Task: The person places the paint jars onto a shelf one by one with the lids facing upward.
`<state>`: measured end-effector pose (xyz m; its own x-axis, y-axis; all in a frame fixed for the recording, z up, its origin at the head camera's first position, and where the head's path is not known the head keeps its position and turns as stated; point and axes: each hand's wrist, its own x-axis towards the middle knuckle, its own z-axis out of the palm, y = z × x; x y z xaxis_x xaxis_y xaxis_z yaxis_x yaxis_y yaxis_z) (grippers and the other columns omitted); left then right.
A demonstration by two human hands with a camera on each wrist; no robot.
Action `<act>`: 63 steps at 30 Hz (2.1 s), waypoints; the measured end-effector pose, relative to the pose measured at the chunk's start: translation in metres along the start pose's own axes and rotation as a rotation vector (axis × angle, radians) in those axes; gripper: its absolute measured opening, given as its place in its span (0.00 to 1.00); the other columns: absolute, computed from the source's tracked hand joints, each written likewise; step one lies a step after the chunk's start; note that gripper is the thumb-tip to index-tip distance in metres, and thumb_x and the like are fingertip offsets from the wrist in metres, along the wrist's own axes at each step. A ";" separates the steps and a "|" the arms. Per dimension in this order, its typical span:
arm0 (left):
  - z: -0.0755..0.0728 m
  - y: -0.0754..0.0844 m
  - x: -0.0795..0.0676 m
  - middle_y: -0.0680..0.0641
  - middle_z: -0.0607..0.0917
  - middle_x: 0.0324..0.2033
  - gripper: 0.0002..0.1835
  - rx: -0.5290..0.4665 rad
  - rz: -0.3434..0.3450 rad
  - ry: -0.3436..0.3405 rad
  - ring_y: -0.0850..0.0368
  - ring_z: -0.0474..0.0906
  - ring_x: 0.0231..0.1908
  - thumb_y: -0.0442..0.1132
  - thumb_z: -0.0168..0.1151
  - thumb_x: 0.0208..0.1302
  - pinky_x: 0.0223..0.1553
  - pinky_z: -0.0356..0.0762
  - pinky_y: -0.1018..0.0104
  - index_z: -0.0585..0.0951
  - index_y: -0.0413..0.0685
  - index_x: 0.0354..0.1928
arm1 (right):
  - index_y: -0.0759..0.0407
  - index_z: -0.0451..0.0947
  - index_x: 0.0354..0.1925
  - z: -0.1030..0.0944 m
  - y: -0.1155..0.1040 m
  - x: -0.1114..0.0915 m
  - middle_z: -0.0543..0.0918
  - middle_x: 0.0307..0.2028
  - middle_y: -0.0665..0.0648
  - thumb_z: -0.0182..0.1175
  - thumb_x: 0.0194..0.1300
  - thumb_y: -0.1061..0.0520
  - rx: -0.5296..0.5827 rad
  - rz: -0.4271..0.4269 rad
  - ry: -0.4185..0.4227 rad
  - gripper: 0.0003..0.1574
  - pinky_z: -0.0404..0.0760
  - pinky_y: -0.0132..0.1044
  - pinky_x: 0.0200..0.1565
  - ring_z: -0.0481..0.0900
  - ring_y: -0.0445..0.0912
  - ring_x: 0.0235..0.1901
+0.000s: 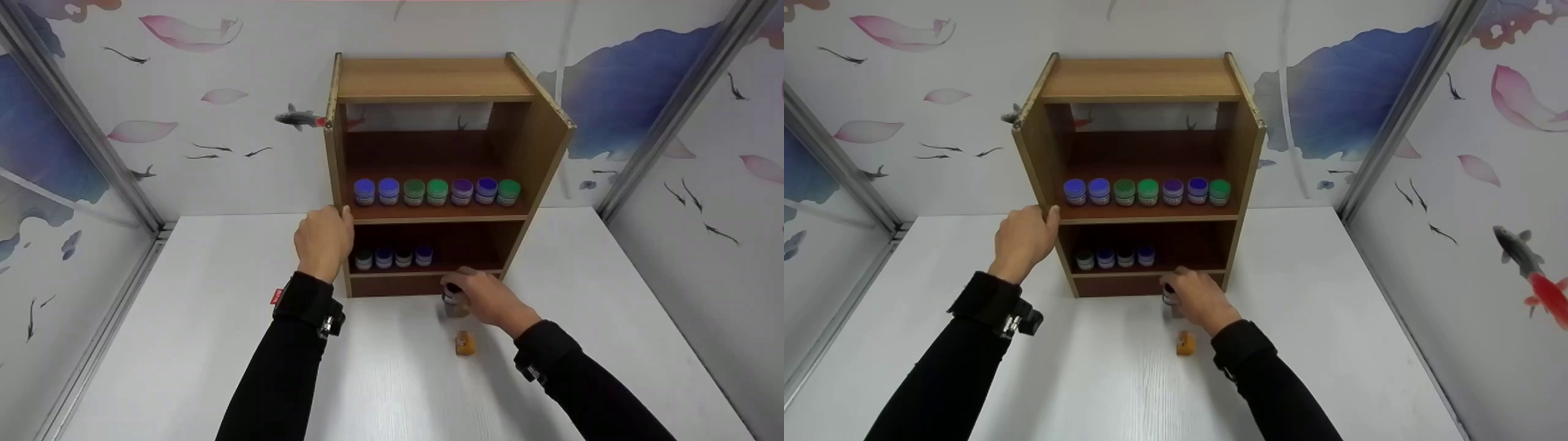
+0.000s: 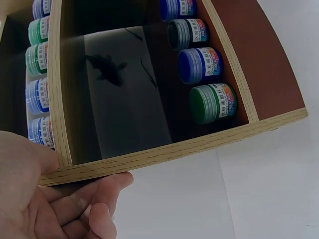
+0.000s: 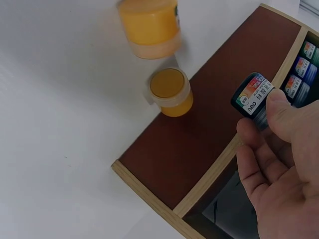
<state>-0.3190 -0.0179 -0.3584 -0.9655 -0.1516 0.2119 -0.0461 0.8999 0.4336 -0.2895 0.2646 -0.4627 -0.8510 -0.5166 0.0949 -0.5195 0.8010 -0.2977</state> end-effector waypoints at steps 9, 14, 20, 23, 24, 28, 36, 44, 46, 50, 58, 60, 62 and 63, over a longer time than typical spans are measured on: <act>0.000 -0.001 0.001 0.36 0.87 0.34 0.27 -0.006 -0.015 -0.001 0.42 0.86 0.33 0.51 0.44 0.76 0.29 0.82 0.52 0.83 0.36 0.37 | 0.57 0.78 0.56 -0.012 -0.001 0.008 0.83 0.48 0.58 0.62 0.65 0.65 0.000 -0.021 0.028 0.21 0.83 0.44 0.48 0.84 0.51 0.46; 0.000 0.000 0.001 0.37 0.87 0.33 0.26 -0.017 -0.020 0.002 0.42 0.86 0.32 0.52 0.44 0.75 0.29 0.82 0.53 0.83 0.36 0.37 | 0.58 0.77 0.56 -0.018 0.001 0.014 0.83 0.48 0.59 0.60 0.66 0.65 -0.001 -0.001 0.034 0.20 0.83 0.45 0.49 0.84 0.51 0.47; 0.000 0.001 0.001 0.36 0.87 0.33 0.26 -0.018 -0.014 0.007 0.42 0.86 0.32 0.51 0.45 0.75 0.29 0.82 0.53 0.84 0.36 0.37 | 0.58 0.77 0.56 -0.026 0.004 0.022 0.83 0.49 0.59 0.59 0.67 0.66 -0.020 0.026 0.047 0.20 0.82 0.46 0.50 0.83 0.52 0.48; 0.000 0.000 0.000 0.36 0.87 0.33 0.26 -0.017 -0.007 0.012 0.42 0.86 0.32 0.51 0.45 0.75 0.28 0.82 0.53 0.84 0.36 0.37 | 0.57 0.77 0.57 -0.029 0.006 0.026 0.82 0.50 0.60 0.60 0.65 0.67 -0.027 0.050 0.053 0.21 0.81 0.48 0.52 0.82 0.54 0.50; 0.000 0.000 0.000 0.36 0.87 0.33 0.26 -0.013 -0.004 0.015 0.42 0.86 0.31 0.51 0.45 0.75 0.28 0.82 0.53 0.84 0.36 0.36 | 0.57 0.77 0.57 -0.029 0.006 0.028 0.82 0.51 0.60 0.60 0.65 0.67 -0.034 0.056 0.056 0.22 0.81 0.49 0.53 0.82 0.55 0.51; 0.000 0.001 0.000 0.36 0.87 0.31 0.26 0.007 0.006 0.024 0.42 0.85 0.30 0.51 0.45 0.75 0.27 0.82 0.53 0.83 0.36 0.35 | 0.58 0.77 0.58 -0.031 0.009 0.033 0.82 0.53 0.62 0.59 0.65 0.68 -0.052 0.068 0.080 0.23 0.79 0.51 0.55 0.80 0.58 0.54; 0.001 0.001 0.001 0.37 0.87 0.33 0.26 0.007 -0.009 0.014 0.43 0.85 0.31 0.51 0.45 0.75 0.28 0.82 0.54 0.83 0.36 0.36 | 0.59 0.76 0.60 -0.028 0.010 0.046 0.81 0.55 0.63 0.58 0.68 0.62 -0.055 0.128 0.093 0.22 0.78 0.52 0.56 0.80 0.59 0.55; 0.000 0.001 0.001 0.37 0.87 0.33 0.26 -0.015 -0.031 -0.001 0.42 0.86 0.32 0.52 0.45 0.75 0.29 0.82 0.53 0.83 0.36 0.37 | 0.59 0.74 0.61 -0.021 0.008 0.054 0.80 0.56 0.64 0.57 0.69 0.63 -0.071 0.165 0.069 0.23 0.77 0.52 0.57 0.79 0.59 0.55; 0.001 0.001 0.001 0.36 0.87 0.34 0.26 -0.014 -0.026 0.007 0.42 0.86 0.32 0.52 0.45 0.75 0.29 0.82 0.52 0.83 0.36 0.37 | 0.59 0.74 0.62 -0.020 0.009 0.055 0.80 0.57 0.64 0.57 0.69 0.62 -0.079 0.177 0.056 0.23 0.77 0.52 0.57 0.79 0.59 0.55; 0.001 0.001 0.001 0.37 0.87 0.32 0.26 -0.014 -0.018 0.015 0.43 0.86 0.30 0.51 0.45 0.75 0.28 0.81 0.54 0.83 0.37 0.36 | 0.58 0.73 0.63 -0.017 0.011 0.057 0.80 0.57 0.64 0.57 0.70 0.61 -0.086 0.195 0.038 0.24 0.77 0.52 0.57 0.79 0.59 0.56; 0.002 0.001 0.000 0.37 0.87 0.31 0.26 -0.007 0.002 0.034 0.43 0.86 0.30 0.50 0.45 0.75 0.28 0.82 0.53 0.84 0.36 0.34 | 0.56 0.73 0.63 -0.012 0.012 0.058 0.79 0.57 0.64 0.56 0.71 0.59 -0.088 0.188 0.039 0.24 0.77 0.53 0.56 0.78 0.60 0.56; 0.002 0.001 0.000 0.37 0.87 0.31 0.26 -0.007 0.002 0.036 0.43 0.86 0.31 0.50 0.46 0.75 0.28 0.82 0.53 0.84 0.36 0.35 | 0.55 0.73 0.63 -0.012 0.012 0.058 0.80 0.57 0.63 0.56 0.71 0.58 -0.084 0.189 0.042 0.23 0.77 0.53 0.56 0.78 0.60 0.56; 0.002 0.001 0.000 0.37 0.87 0.31 0.26 -0.007 0.002 0.035 0.43 0.86 0.31 0.50 0.45 0.75 0.28 0.82 0.53 0.84 0.36 0.35 | 0.55 0.73 0.63 -0.011 0.012 0.058 0.80 0.57 0.63 0.56 0.71 0.58 -0.080 0.187 0.047 0.23 0.78 0.53 0.55 0.79 0.60 0.55; 0.002 0.001 0.000 0.37 0.87 0.31 0.26 -0.006 0.001 0.036 0.43 0.86 0.31 0.50 0.45 0.75 0.28 0.82 0.53 0.84 0.36 0.34 | 0.55 0.73 0.63 -0.011 0.012 0.058 0.80 0.57 0.63 0.56 0.71 0.58 -0.078 0.187 0.048 0.23 0.78 0.53 0.55 0.79 0.60 0.55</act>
<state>-0.3201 -0.0162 -0.3597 -0.9558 -0.1651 0.2434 -0.0433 0.8975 0.4388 -0.3463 0.2475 -0.4502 -0.9348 -0.3435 0.0907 -0.3553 0.9035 -0.2397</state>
